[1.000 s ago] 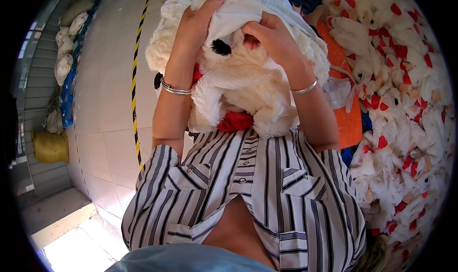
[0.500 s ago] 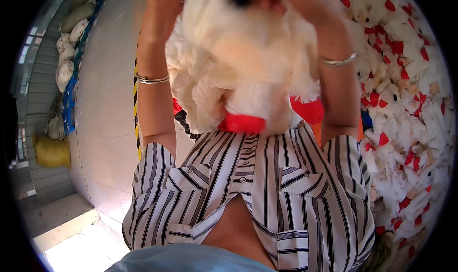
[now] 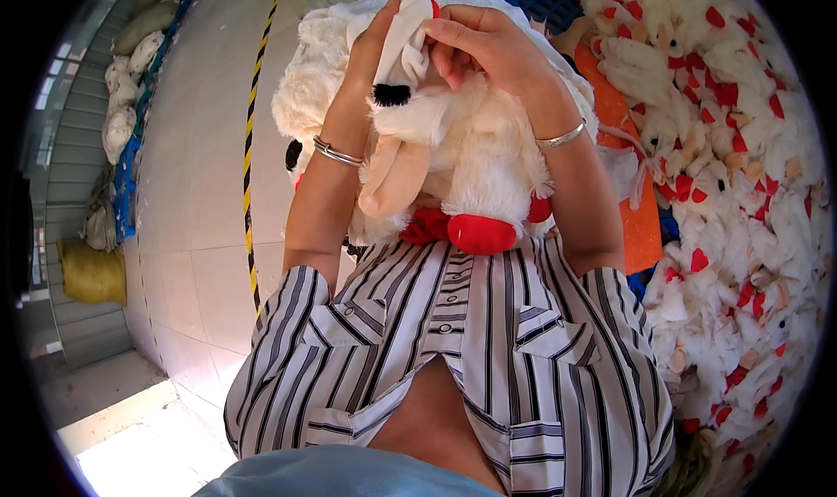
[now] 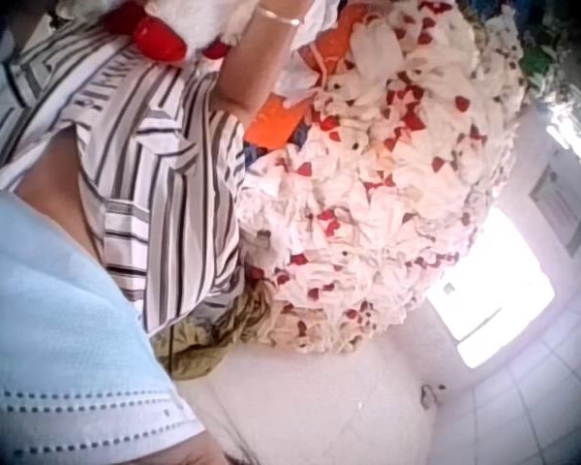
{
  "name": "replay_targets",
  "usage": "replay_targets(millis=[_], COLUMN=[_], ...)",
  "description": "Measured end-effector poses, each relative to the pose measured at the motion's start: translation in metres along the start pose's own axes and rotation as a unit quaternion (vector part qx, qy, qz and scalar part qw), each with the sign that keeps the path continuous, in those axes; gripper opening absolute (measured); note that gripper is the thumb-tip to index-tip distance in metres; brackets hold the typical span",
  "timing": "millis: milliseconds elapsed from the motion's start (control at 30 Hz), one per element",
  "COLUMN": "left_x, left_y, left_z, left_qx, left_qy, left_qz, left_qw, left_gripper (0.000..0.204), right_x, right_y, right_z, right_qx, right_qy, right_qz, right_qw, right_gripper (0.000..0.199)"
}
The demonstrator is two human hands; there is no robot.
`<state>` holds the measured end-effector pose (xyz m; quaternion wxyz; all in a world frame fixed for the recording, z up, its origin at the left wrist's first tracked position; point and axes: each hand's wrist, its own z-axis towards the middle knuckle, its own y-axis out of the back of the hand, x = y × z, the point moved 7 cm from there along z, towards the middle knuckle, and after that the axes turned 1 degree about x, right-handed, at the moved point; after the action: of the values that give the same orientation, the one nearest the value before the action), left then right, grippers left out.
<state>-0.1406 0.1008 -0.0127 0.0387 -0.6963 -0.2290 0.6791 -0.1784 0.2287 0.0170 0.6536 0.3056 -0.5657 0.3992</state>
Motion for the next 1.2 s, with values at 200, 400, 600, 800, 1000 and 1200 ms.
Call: replay_targets(millis=[200, 400, 600, 800, 1000, 1200], left_x=[0.003, -0.034, -0.117, -0.177, -0.059, 0.008], left_y=[-0.005, -0.027, -0.012, -0.029, -0.021, -0.094], left_z=[0.005, -0.019, -0.001, 0.020, -0.021, -0.118], left_qx=[0.015, 0.041, -0.152, -0.202, 0.047, 0.223], left_qy=[0.005, -0.101, -0.358, -0.486, -0.300, -0.390], left_qz=[-0.055, 0.138, 0.330, 0.394, 0.494, 0.584], left_qw=[0.998, 0.984, 0.860, 0.754, 0.815, 0.676], left_gripper=[0.046, 0.046, 0.024, 0.017, 0.040, 0.078], right_x=[-0.009, 0.015, 0.116, 0.137, 0.002, -0.068], right_y=[0.004, 0.003, 0.023, 0.048, 0.066, 0.084], right_z=[0.002, -0.002, -0.037, 0.011, -0.019, -0.072], right_qx=[-0.013, -0.012, 0.195, -0.135, -0.067, -0.124], right_qy=[-0.029, -0.078, 0.053, 0.192, 0.010, -0.054], right_qz=[0.090, -0.019, 0.124, -0.014, -0.202, -0.246], right_qw=[0.995, 0.997, 0.972, 0.972, 0.977, 0.960], right_gripper=[0.030, 0.031, 0.031, 0.039, 0.043, 0.040])
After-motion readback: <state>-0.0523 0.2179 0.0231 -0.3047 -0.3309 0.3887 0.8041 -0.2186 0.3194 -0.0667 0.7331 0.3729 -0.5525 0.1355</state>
